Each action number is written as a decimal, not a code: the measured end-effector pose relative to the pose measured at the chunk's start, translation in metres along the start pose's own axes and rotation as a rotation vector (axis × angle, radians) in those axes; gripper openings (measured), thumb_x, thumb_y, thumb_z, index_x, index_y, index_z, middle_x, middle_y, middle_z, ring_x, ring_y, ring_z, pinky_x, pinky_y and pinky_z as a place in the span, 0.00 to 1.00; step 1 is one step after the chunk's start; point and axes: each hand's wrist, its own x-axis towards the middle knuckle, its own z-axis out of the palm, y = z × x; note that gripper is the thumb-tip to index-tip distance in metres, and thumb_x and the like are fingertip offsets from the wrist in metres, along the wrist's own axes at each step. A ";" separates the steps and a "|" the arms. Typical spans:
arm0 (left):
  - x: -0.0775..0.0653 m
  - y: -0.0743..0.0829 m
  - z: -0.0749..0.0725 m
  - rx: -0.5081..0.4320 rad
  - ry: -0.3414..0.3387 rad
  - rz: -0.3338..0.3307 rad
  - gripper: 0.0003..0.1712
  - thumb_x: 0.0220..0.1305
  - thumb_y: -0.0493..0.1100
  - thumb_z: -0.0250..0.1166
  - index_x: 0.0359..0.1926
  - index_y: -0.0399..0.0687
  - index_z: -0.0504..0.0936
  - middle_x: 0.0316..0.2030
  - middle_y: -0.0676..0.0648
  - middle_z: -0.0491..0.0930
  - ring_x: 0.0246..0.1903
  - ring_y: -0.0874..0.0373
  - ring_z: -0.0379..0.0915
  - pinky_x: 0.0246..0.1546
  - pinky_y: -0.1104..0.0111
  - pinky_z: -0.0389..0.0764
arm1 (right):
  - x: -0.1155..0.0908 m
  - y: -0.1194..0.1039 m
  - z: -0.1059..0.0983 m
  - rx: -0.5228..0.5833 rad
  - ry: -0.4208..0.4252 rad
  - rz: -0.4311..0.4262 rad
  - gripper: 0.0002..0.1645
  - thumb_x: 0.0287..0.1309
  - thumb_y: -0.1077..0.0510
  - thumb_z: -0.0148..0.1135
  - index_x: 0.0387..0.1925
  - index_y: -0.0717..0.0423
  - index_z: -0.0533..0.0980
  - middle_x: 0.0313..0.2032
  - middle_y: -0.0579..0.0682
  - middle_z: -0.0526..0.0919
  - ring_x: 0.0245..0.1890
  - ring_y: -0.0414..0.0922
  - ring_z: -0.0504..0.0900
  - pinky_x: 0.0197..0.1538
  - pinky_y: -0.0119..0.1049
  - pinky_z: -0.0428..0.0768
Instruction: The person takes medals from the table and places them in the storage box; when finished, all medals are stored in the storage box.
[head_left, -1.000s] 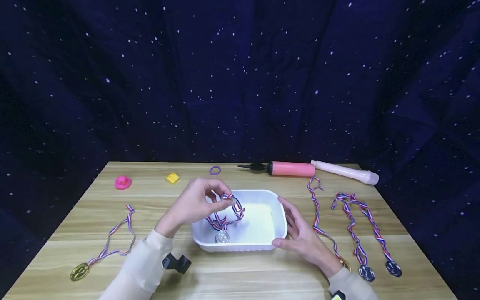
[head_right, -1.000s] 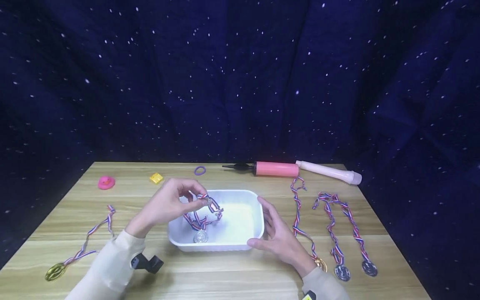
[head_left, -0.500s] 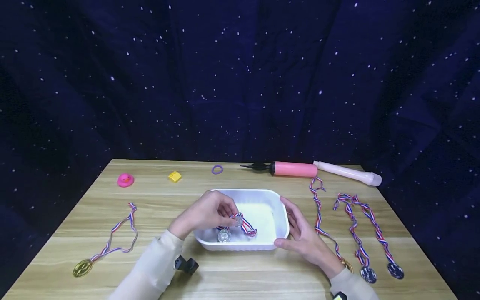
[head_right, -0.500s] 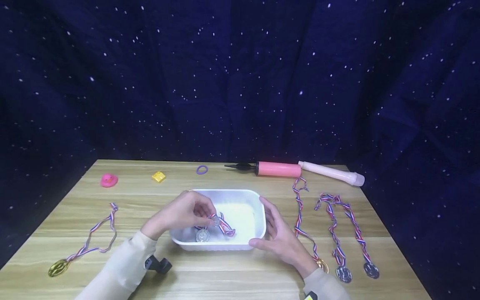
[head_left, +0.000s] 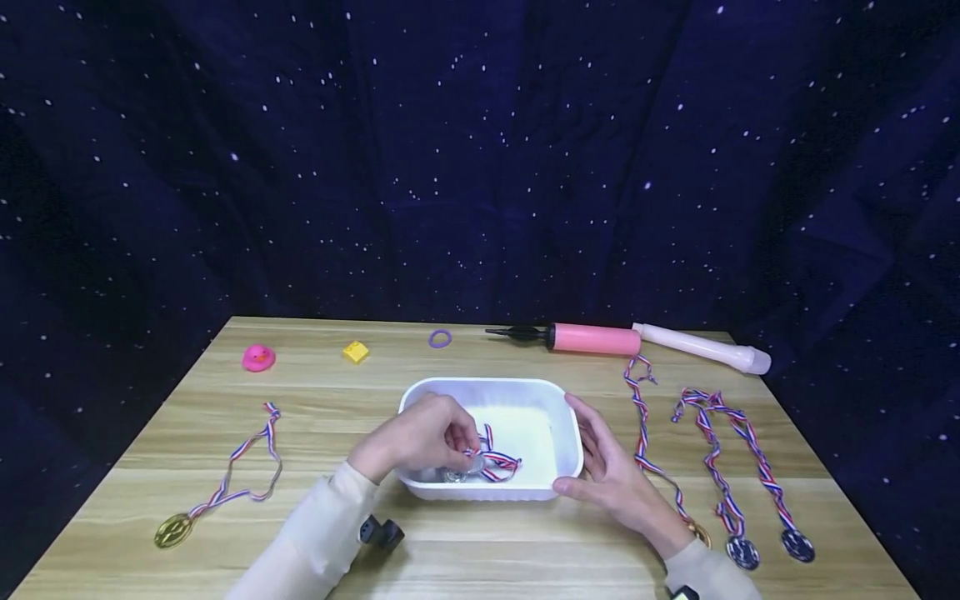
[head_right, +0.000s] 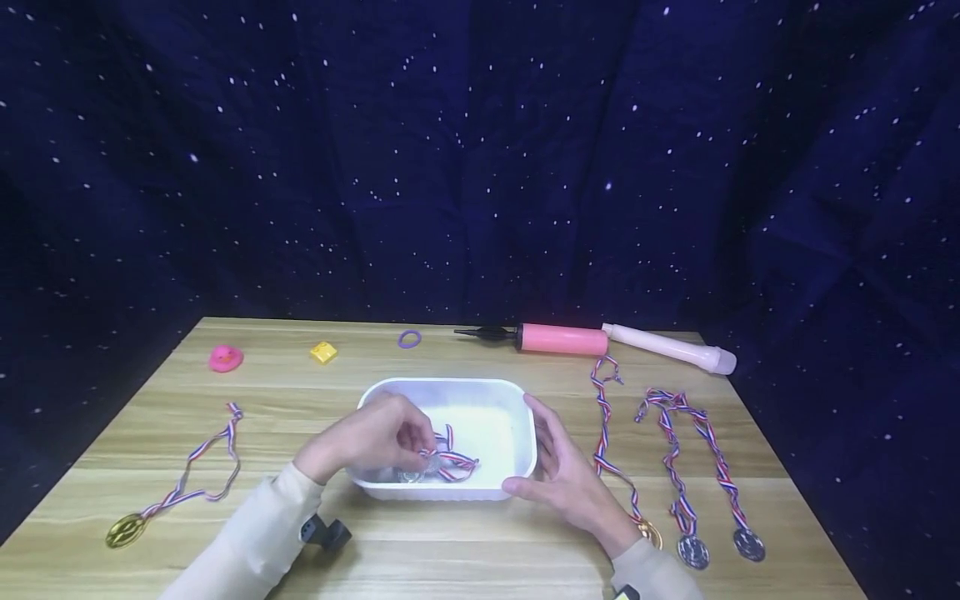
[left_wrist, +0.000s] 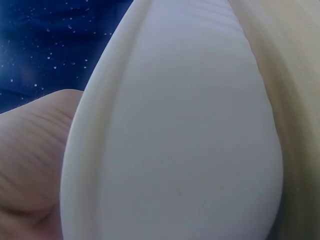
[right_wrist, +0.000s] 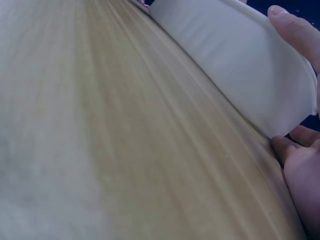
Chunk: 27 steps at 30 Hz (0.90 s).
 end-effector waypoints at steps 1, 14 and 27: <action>0.000 0.000 0.000 0.000 -0.005 -0.005 0.09 0.58 0.33 0.85 0.32 0.49 0.92 0.24 0.60 0.84 0.26 0.70 0.78 0.31 0.74 0.85 | 0.000 0.000 0.000 -0.001 0.000 -0.001 0.67 0.60 0.66 0.82 0.90 0.51 0.50 0.86 0.65 0.54 0.86 0.64 0.53 0.82 0.32 0.63; -0.004 0.005 -0.015 0.063 0.052 0.018 0.10 0.59 0.33 0.84 0.39 0.46 0.92 0.29 0.60 0.86 0.30 0.67 0.80 0.36 0.72 0.84 | -0.001 0.000 -0.001 -0.010 0.006 0.012 0.67 0.60 0.66 0.82 0.90 0.50 0.50 0.87 0.65 0.53 0.86 0.66 0.52 0.81 0.31 0.64; -0.019 0.017 -0.049 0.061 0.355 0.113 0.10 0.65 0.40 0.82 0.46 0.55 0.93 0.40 0.60 0.91 0.40 0.61 0.86 0.42 0.62 0.89 | -0.002 -0.001 0.000 -0.008 -0.006 0.006 0.67 0.60 0.66 0.81 0.90 0.50 0.50 0.86 0.64 0.55 0.86 0.65 0.53 0.82 0.30 0.63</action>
